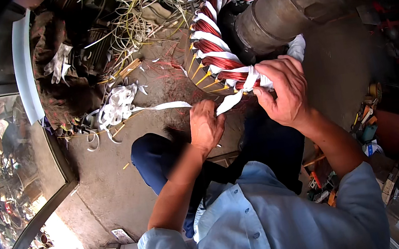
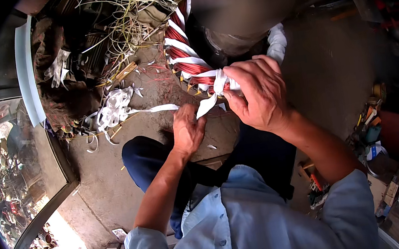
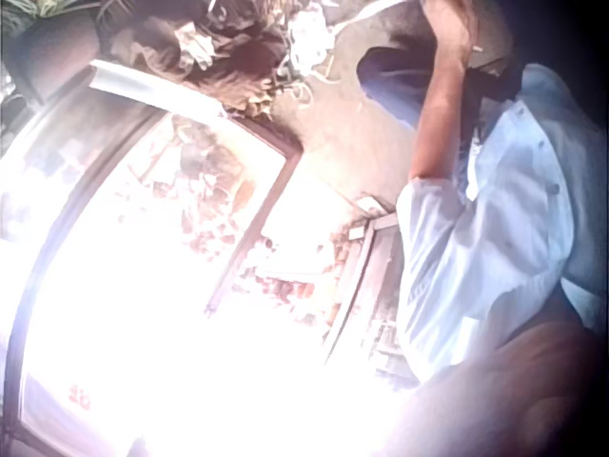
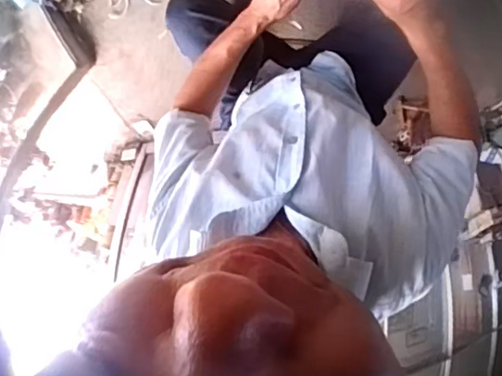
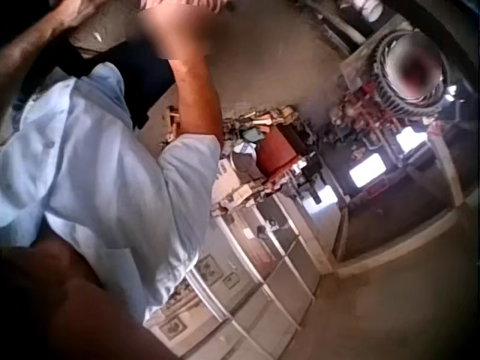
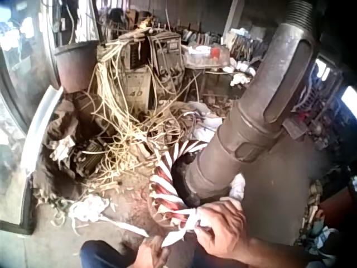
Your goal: The person wraps white adhesive tape around the copper windings of a motor stator by hand, pulling the tape tight to secure the coils.
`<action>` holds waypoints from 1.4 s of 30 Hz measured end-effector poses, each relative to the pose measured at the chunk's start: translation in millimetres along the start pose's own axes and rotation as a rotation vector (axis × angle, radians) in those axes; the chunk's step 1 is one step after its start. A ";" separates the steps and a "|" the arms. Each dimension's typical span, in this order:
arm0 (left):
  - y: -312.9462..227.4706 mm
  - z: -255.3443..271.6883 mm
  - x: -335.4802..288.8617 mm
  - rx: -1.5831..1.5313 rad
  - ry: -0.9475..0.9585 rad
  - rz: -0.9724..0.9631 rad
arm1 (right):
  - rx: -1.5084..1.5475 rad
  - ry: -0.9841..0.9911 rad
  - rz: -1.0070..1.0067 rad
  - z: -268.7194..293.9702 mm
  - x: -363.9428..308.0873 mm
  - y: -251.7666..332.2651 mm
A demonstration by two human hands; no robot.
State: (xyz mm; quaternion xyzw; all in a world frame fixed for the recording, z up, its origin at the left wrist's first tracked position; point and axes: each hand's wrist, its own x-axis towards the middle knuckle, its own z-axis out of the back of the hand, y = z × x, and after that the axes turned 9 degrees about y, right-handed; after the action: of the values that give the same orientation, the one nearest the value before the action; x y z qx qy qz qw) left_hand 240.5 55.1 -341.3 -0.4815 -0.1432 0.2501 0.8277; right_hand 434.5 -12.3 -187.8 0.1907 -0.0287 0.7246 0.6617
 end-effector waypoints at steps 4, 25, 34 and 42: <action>-34.6 11.2 -39.3 -0.121 0.078 0.071 | -0.082 -0.162 0.081 -11.4 -14.7 19.0; 19.9 244.9 -183.0 0.479 -0.626 0.177 | 1.360 -0.759 -0.616 210.7 -409.0 -116.5; -114.5 108.1 -149.2 0.362 0.268 -0.067 | -0.114 -0.686 -1.124 99.4 -514.1 -184.0; -196.8 -1.0 -110.3 0.055 0.553 -0.534 | 1.076 0.241 -0.347 38.3 -235.8 130.4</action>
State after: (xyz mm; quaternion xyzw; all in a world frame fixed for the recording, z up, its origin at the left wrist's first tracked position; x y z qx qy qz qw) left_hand 203.3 -87.5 -170.4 -0.4544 -0.0281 -0.1097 0.8836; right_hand 329.3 -263.1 -198.9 0.4182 0.4510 0.5346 0.5795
